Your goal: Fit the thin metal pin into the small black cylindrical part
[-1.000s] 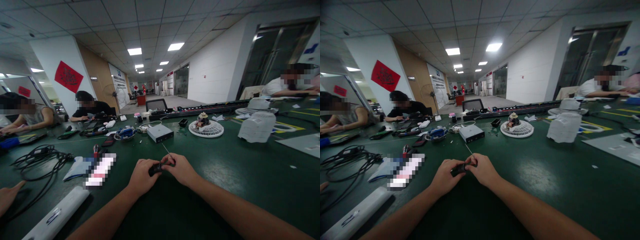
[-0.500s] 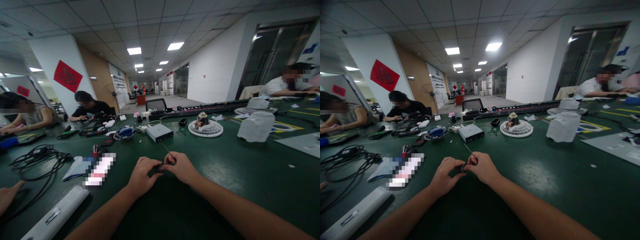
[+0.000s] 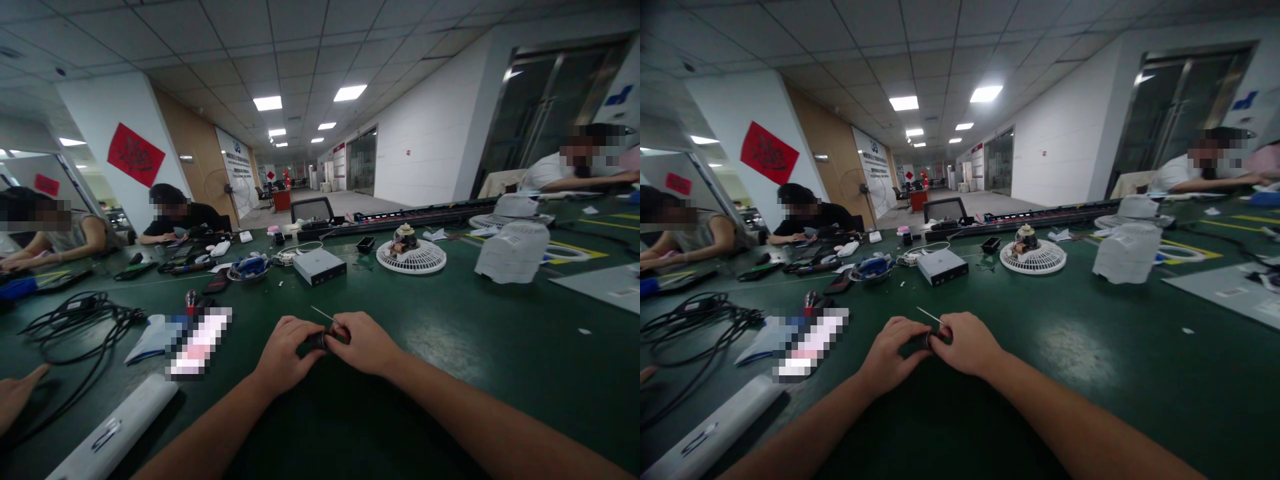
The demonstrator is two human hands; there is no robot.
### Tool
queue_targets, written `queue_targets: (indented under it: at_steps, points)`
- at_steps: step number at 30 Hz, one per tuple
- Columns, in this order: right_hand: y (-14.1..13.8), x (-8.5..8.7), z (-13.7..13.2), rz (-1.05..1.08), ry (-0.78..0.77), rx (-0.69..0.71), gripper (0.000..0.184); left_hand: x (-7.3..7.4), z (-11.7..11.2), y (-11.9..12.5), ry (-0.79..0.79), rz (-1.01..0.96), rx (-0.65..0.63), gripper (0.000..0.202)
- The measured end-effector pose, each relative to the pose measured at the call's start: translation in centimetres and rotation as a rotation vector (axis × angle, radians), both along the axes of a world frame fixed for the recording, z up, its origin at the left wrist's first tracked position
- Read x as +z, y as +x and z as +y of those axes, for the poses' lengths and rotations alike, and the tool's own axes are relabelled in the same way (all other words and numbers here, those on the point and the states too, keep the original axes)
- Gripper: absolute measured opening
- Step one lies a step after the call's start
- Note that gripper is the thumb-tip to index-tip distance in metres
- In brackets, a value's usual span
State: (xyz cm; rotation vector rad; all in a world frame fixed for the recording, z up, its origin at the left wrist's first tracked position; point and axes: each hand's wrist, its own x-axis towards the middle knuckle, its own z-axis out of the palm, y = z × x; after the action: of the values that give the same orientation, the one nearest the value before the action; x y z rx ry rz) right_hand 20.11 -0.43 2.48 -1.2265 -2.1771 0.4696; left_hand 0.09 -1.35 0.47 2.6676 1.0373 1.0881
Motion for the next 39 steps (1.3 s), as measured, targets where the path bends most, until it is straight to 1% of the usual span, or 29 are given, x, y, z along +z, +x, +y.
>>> queue_targets:
  at_steps: [3, 6, 9, 13, 14, 15, 19, 21, 23, 27, 28, 30, 32, 35, 39]
  points:
    - [-0.4, 0.1, -0.4, -0.063, 0.046, -0.024, 0.028, -0.2, 0.1, 0.0, -0.008, -0.032, 0.03, 0.035]
    - [-0.5, -0.1, -0.1, -0.071, 0.021, -0.059, 0.028, -0.1, 0.1, 0.1, -0.037, -0.047, 0.053, 0.034]
    - [-0.4, -0.4, 0.3, -0.014, -0.105, -0.084, 0.028, 0.2, 0.0, 0.2, -0.056, -0.06, 0.061, 0.034]
    - [-0.4, -0.9, 0.7, 0.109, -0.371, -0.088, 0.023, 0.4, -0.2, 0.3, -0.058, -0.052, 0.027, 0.031]
    - [-0.4, -1.0, 0.7, 0.13, -0.405, -0.082, 0.023, 0.4, -0.2, 0.4, -0.056, -0.05, 0.022, 0.031]
    - [-0.3, -1.1, 0.8, 0.142, -0.408, -0.076, 0.023, 0.4, -0.2, 0.4, -0.055, -0.05, 0.018, 0.03]
    - [-0.1, -1.2, 0.9, 0.137, -0.335, -0.045, 0.025, 0.5, -0.3, 0.4, -0.064, -0.041, 0.012, 0.033]
    - [0.0, -0.9, 1.0, 0.11, -0.282, -0.033, 0.027, 0.6, -0.4, 0.4, -0.08, -0.039, 0.035, 0.034]
    - [0.1, -0.5, 1.0, 0.079, -0.209, -0.042, 0.027, 0.6, -0.4, 0.5, -0.095, -0.048, 0.091, 0.033]
    - [0.8, 0.6, 1.2, 0.054, -0.075, -0.06, 0.036, 0.3, 0.1, 0.5, -0.117, -0.089, 0.241, 0.033]
    - [1.1, 0.8, 1.2, 0.037, -0.061, -0.057, 0.035, 0.2, 0.2, 0.4, -0.126, -0.104, 0.281, 0.032]
    - [1.6, 1.0, 1.4, -0.037, -0.052, -0.037, 0.027, 0.1, 0.5, 0.2, -0.156, -0.145, 0.359, 0.031]
    - [2.0, 1.0, 1.6, -0.124, -0.02, -0.026, 0.02, -0.1, 0.8, 0.0, -0.189, -0.178, 0.407, 0.03]
    - [2.1, 0.8, 1.7, -0.19, 0.037, -0.006, 0.018, -0.2, 0.9, -0.2, -0.206, -0.194, 0.415, 0.029]
    - [1.7, 0.6, 1.8, -0.164, 0.091, 0.06, 0.019, -0.4, 0.8, -0.2, -0.196, -0.164, 0.378, 0.029]
